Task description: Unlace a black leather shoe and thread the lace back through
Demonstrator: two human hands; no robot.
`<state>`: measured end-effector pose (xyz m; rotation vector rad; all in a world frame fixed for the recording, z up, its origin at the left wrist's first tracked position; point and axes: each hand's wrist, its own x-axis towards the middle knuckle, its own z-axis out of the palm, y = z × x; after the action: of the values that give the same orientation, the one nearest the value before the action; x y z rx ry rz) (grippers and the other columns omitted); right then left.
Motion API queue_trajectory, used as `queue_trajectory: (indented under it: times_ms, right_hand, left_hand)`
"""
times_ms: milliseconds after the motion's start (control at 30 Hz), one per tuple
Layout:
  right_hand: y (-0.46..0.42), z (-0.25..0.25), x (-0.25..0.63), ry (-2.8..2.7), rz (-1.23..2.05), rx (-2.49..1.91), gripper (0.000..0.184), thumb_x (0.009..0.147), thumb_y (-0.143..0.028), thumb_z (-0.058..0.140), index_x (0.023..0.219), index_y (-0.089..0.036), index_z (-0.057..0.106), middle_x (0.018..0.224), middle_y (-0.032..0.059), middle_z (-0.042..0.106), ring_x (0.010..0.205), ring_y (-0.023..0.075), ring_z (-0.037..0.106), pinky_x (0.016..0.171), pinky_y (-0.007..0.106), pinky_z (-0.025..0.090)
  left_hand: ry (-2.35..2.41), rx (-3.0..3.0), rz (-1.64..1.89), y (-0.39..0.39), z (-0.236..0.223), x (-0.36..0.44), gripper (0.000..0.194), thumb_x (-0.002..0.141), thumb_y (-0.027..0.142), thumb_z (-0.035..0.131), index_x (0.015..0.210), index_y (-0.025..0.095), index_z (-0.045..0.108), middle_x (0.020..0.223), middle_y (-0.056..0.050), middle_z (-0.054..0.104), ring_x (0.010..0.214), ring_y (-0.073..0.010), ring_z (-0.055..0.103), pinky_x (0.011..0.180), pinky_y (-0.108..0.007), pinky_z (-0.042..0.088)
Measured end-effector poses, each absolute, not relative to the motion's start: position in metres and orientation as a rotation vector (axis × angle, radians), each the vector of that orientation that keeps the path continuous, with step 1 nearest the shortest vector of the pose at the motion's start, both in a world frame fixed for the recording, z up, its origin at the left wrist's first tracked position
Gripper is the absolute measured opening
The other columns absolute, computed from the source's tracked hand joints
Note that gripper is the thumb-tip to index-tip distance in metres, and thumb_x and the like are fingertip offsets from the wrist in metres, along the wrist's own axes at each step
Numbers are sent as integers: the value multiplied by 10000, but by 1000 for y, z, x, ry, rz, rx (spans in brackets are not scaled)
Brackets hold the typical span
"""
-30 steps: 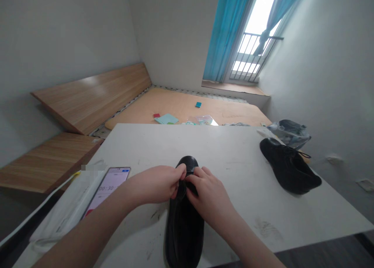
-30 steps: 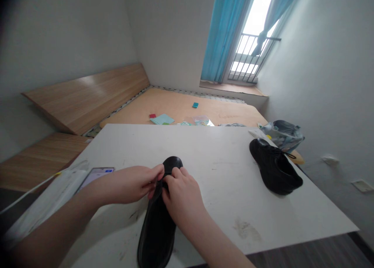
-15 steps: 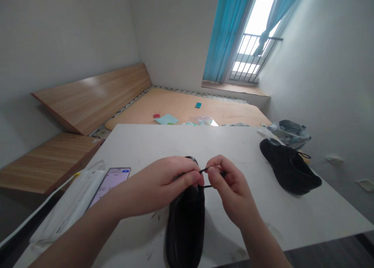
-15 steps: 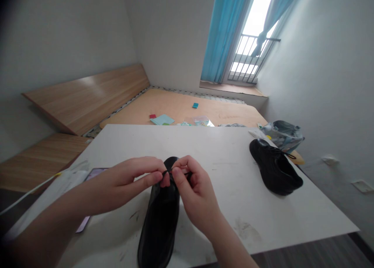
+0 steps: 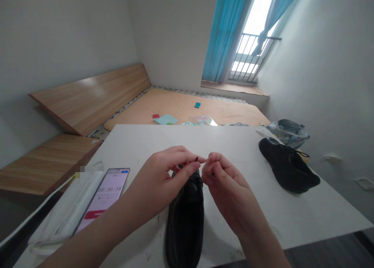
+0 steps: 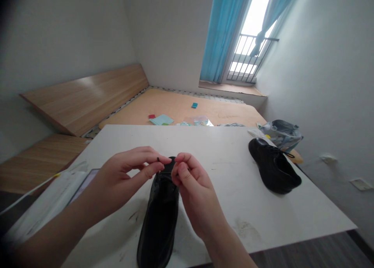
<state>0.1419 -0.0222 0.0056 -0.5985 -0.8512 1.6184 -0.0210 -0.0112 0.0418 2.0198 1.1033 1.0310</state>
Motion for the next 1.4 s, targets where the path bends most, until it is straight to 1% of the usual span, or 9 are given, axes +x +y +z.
queue_trajectory:
  times_ms: [233,467,667,767,867,933,1033,1233,1400]
  right_hand:
    - [-21,1,130,-556,1734,-495,178,768,-184,755,899,-200,635,848,-2,633,774,78,570,739,165,469]
    - [-23,5,131,-536,1702,-513,221,725,-163,785,849,-215,609,751,-53,577,692,59,543,713,142,467]
    - [-16,-5,134,-717,1937,-530,393,660,-403,831,943,-244,609,934,-2,611,764,115,550,689,196,462]
    - [-13,-14,134,-929,1948,-572,480,678,-611,737,912,-209,616,1002,50,595,834,157,549,720,244,460]
    - [-12,-20,136,-1098,1899,-586,530,741,-686,622,960,-203,620,1015,64,581,897,184,544,803,298,443]
    - [-13,-20,140,-1255,1771,-577,463,835,-645,541,898,-192,618,967,58,577,894,178,532,836,310,418]
    - [-19,-15,150,-1492,1606,-551,411,955,-505,437,718,-182,530,759,18,523,760,148,506,733,281,404]
    - [-44,-4,164,-1884,1356,-756,402,996,-455,352,717,-191,470,682,-14,451,648,123,426,595,259,328]
    - [-56,-4,155,-2253,1048,-622,402,1010,-435,273,770,-204,497,755,4,559,784,150,520,885,337,364]
  left_hand:
    - [1188,1954,1081,-19,40,-13,88,849,232,616,891,274,682,787,83,699,641,-64,590,555,-145,455]
    - [1176,2069,1185,-15,37,-11,127,822,158,626,814,248,715,797,40,650,732,-83,574,630,-175,450]
    - [1054,1879,1091,-14,39,-11,115,803,171,636,758,216,732,752,2,633,686,-112,568,627,-231,463]
    - [1022,1808,1065,-13,38,-10,101,796,191,643,768,208,739,779,-17,640,707,-131,579,664,-261,477]
    - [1004,1823,1073,-13,36,-9,103,802,193,634,803,207,737,758,-10,623,698,-124,564,668,-261,465]
    - [1021,1885,1113,-14,36,-9,89,801,198,634,786,203,722,746,-3,607,709,-122,547,673,-255,450]
    - [1034,1952,1114,-12,38,-12,95,815,235,625,760,198,692,801,-5,603,759,-125,538,709,-252,438]
    - [1186,2039,623,14,26,-31,265,929,344,423,1020,231,646,942,-11,666,842,-157,582,710,-272,425]
    - [1386,2258,182,25,9,-38,216,827,373,536,802,206,670,834,-28,674,758,-188,579,654,-290,386]
